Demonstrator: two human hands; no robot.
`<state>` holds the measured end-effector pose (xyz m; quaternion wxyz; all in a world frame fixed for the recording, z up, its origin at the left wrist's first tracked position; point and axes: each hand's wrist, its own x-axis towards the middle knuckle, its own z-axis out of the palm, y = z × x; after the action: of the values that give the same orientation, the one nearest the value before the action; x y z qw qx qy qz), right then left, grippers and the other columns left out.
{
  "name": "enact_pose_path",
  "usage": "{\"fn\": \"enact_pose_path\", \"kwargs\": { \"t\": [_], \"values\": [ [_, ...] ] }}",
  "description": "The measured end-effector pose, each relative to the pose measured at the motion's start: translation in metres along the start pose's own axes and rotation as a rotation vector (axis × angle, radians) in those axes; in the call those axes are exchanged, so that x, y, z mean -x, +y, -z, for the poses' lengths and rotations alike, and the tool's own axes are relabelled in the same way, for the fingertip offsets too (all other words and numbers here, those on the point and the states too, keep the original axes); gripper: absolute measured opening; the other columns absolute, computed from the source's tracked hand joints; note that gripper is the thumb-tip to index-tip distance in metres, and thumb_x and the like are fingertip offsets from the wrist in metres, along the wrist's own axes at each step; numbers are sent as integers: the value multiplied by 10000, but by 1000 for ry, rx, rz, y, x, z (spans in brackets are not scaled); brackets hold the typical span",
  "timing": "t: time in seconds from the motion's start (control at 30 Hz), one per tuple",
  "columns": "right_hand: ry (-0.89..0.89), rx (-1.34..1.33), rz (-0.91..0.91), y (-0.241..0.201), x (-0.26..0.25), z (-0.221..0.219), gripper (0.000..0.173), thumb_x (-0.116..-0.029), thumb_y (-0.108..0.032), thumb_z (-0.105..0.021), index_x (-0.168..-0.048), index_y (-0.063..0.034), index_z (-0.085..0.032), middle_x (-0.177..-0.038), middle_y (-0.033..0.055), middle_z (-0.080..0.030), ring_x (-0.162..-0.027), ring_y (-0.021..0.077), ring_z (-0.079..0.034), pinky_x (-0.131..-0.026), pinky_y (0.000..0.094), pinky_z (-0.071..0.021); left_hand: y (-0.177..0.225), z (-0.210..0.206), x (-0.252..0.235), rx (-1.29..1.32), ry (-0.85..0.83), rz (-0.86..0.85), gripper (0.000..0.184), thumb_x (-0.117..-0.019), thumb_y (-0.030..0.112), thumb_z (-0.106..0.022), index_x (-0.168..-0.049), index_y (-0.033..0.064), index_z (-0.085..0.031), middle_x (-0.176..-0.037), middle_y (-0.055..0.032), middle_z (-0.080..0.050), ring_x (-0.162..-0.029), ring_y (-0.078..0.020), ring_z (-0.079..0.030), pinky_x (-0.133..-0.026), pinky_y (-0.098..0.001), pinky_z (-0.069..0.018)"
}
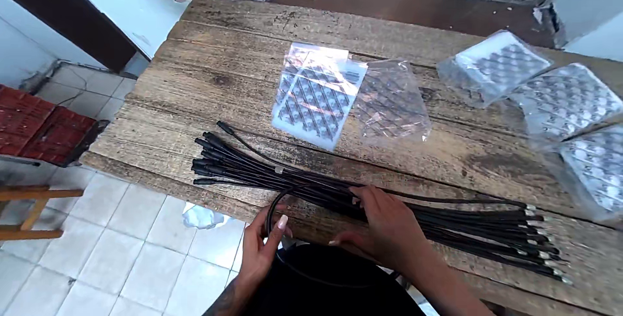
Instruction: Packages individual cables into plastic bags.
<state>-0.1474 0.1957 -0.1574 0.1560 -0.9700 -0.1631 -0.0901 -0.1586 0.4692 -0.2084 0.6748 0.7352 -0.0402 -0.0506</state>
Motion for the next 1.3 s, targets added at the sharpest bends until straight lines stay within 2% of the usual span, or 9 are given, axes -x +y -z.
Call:
{"fn": "enact_pose_path", "kwargs": {
  "t": [0.13,0.27,0.4,0.5,0.63,0.77,0.93,1.1,1.3],
  "values": [
    [-225,-210,-142,-7,10,3,1408,-521,-961,-641,-1563,-52,-377,-1342,265,-583,-1152,445,-618,-889,640,-531,8,-31,-34,27,83,-12,312,-1058,266,-452,-1122,44,-662,-687,87,-584,-566,-4,-507,-538,-190,-443],
    [-414,-423,-331,-10,22,3,1537,-470,-926,-711,-1653,-112,-162,-1613,304,-289,-1369,503,-459,-996,687,-460,34,-79,-65,75,205,190,247,-1008,197,-448,-1028,50,-647,-633,86,-534,-535,-5,-483,-526,-188,-424],
    [-160,-508,-597,5,22,-7,1378,-556,-856,-759,-1629,-141,-272,-1536,228,-449,-1309,410,-537,-986,650,-490,47,-69,-142,-372,-270,73,491,-1110,394,-351,-1092,56,-707,-704,-33,-628,-599,-142,-590,-596,-353,-533],
    [-49,-229,-622,34,30,-1,1254,-607,-822,-725,-1590,-126,-377,-1485,249,-510,-1231,469,-581,-937,684,-484,22,-12,-248,-706,-546,-201,178,-991,144,-669,-1092,16,-742,-1100,-171,-714,-1063,-320,-675,-984,-528,-526],
    [-42,-74,-591,41,34,9,1219,-579,-895,-646,-1533,-154,-486,-1483,288,-495,-1160,490,-608,-906,672,-480,-29,26,-323,-694,-534,-294,217,-765,43,-872,-948,20,-758,-977,-142,-722,-918,-275,-691,-867,-502,-559],
    [-64,-164,-574,24,11,12,1168,-589,-903,-650,-1521,-213,-510,-1492,251,-506,-1223,449,-593,-951,650,-477,-29,-2,-314,-649,-386,-319,93,-824,74,-831,-857,26,-758,-860,-104,-710,-790,-210,-669,-769,-448,-554],
    [-111,-114,-525,11,2,21,1094,-584,-931,-604,-1452,-265,-590,-1483,239,-525,-1221,436,-606,-961,644,-476,20,-31,-282,-801,-399,-488,143,-1013,82,-595,-1079,-26,-660,-997,-178,-708,-949,-317,-716,-878,-504,-579],
    [-253,-152,-432,-10,-3,37,980,-576,-881,-674,-1380,-322,-647,-1513,268,-479,-1272,475,-560,-987,666,-449,3,-10,-250,-1015,-438,-859,232,-967,-6,-586,-1164,-45,-702,-1240,-204,-681,-1198,-394,-640,-1050,-520,-503],
    [-19,-226,-659,8,-14,-4,773,-703,-791,-705,-1228,-226,-749,-1443,221,-559,-1157,425,-622,-912,640,-495,12,-54,-155,-1076,-352,-989,407,-916,9,-650,-1300,133,-701,-1456,-2,-600,-869,-225,-701,-665,-409,-578]
  ]
}}
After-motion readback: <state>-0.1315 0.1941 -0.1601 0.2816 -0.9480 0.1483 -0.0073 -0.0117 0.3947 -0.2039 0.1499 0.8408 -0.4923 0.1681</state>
